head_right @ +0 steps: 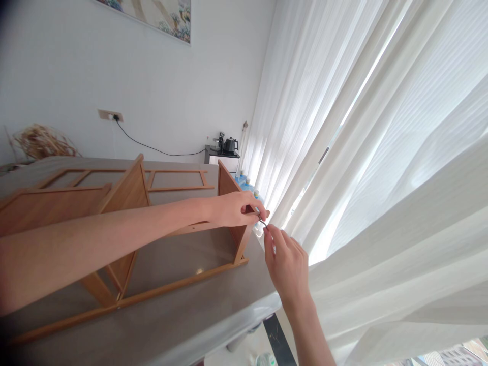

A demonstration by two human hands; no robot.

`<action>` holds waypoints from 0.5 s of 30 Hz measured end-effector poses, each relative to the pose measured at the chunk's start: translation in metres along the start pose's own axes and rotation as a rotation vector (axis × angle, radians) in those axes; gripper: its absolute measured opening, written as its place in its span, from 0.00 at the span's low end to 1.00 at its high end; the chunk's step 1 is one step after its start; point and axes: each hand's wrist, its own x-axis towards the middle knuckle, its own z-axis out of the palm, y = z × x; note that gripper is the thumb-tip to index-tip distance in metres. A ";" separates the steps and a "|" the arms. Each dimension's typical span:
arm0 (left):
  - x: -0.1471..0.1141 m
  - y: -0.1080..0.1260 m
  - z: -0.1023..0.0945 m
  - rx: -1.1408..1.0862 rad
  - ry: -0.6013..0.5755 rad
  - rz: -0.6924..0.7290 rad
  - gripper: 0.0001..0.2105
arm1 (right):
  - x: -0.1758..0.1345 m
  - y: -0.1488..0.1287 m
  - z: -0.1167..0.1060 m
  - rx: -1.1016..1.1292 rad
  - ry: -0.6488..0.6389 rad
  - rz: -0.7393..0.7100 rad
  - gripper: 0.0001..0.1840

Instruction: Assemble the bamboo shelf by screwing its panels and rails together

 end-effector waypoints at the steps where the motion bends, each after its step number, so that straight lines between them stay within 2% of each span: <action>1: 0.000 0.000 0.000 -0.002 -0.001 0.000 0.11 | 0.000 0.001 0.000 -0.005 0.015 -0.004 0.06; 10: 0.000 -0.001 0.001 -0.005 0.003 -0.005 0.10 | -0.003 0.006 0.005 -0.051 0.014 0.008 0.06; 15: -0.001 0.002 -0.001 -0.017 -0.014 -0.016 0.11 | 0.000 0.002 -0.001 -0.065 0.017 -0.020 0.07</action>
